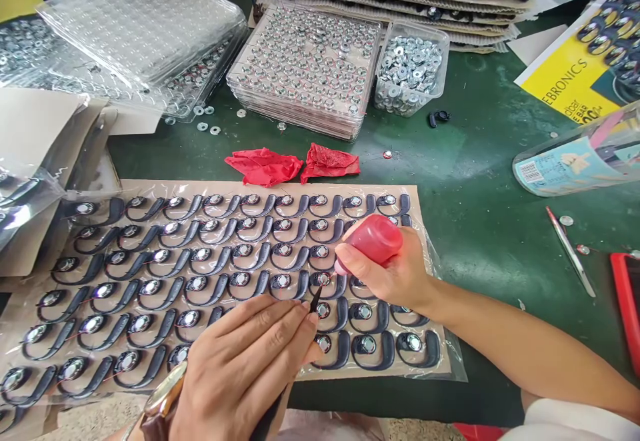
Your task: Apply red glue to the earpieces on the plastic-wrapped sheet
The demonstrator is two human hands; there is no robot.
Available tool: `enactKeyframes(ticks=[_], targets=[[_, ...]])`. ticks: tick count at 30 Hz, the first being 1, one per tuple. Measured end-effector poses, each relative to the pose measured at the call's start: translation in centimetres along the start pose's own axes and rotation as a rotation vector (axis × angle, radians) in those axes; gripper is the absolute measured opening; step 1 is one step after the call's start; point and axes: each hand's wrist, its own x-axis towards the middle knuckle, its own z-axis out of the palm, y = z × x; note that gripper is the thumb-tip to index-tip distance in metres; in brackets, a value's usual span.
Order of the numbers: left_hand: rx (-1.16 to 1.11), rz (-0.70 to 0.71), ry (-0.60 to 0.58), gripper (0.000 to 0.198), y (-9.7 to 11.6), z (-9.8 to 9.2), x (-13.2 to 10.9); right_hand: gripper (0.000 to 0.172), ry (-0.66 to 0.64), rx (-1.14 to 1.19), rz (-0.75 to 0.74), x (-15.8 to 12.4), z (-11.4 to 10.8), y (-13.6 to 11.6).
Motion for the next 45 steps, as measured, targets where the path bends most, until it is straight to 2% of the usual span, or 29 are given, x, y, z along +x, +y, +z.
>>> enactKeyframes(ticks=[3,10,18,25,27,30,33,36,39,40,42,45], targets=[[-0.027,-0.006,0.029,0.019,-0.1,-0.2,1.0,0.026,0.027,0.028,-0.011,-0.1,0.1,0.2],[-0.105,-0.018,-0.009,0.02,-0.7,-1.1,2.0,0.02,-0.028,0.056,0.023,-0.4,0.3,0.6],[-0.237,-0.188,-0.006,0.022,-1.7,-1.1,1.9,0.019,-0.045,0.045,-0.159,-0.4,0.3,0.7],[-0.216,-0.194,0.018,0.021,-1.6,-0.9,1.8,0.029,0.024,-0.025,-0.328,-0.7,0.6,0.8],[-0.211,-0.194,0.016,0.02,-1.6,-0.9,1.8,0.032,-0.019,-0.037,-0.262,-0.8,0.4,0.1],[-0.211,-0.191,0.024,0.019,-1.5,-0.9,1.6,0.026,-0.133,0.036,-0.086,-0.6,-0.8,-1.7],[-0.202,-0.167,0.036,0.021,-1.6,-0.8,1.4,0.024,-0.109,0.011,-0.022,0.0,-3.2,-3.3],[-0.207,-0.153,0.038,0.02,-1.5,-0.7,1.1,0.025,-0.009,-0.355,-0.026,0.4,-6.4,-3.6],[-0.214,-0.144,0.032,0.02,-1.3,-0.8,0.8,0.021,0.022,-1.058,-0.034,0.4,-9.1,-2.2],[-0.209,-0.137,0.038,0.021,-1.2,-0.9,0.7,0.018,-0.004,-1.292,-0.017,0.4,-9.7,-1.5],[-0.195,-0.118,0.069,0.022,-1.0,-1.3,0.6,0.026,-0.109,-1.618,0.04,0.4,-10.3,-0.2],[-0.156,-0.144,0.103,0.024,-0.9,-1.9,0.9,0.031,-0.251,-1.728,0.005,0.6,-9.7,0.3]])
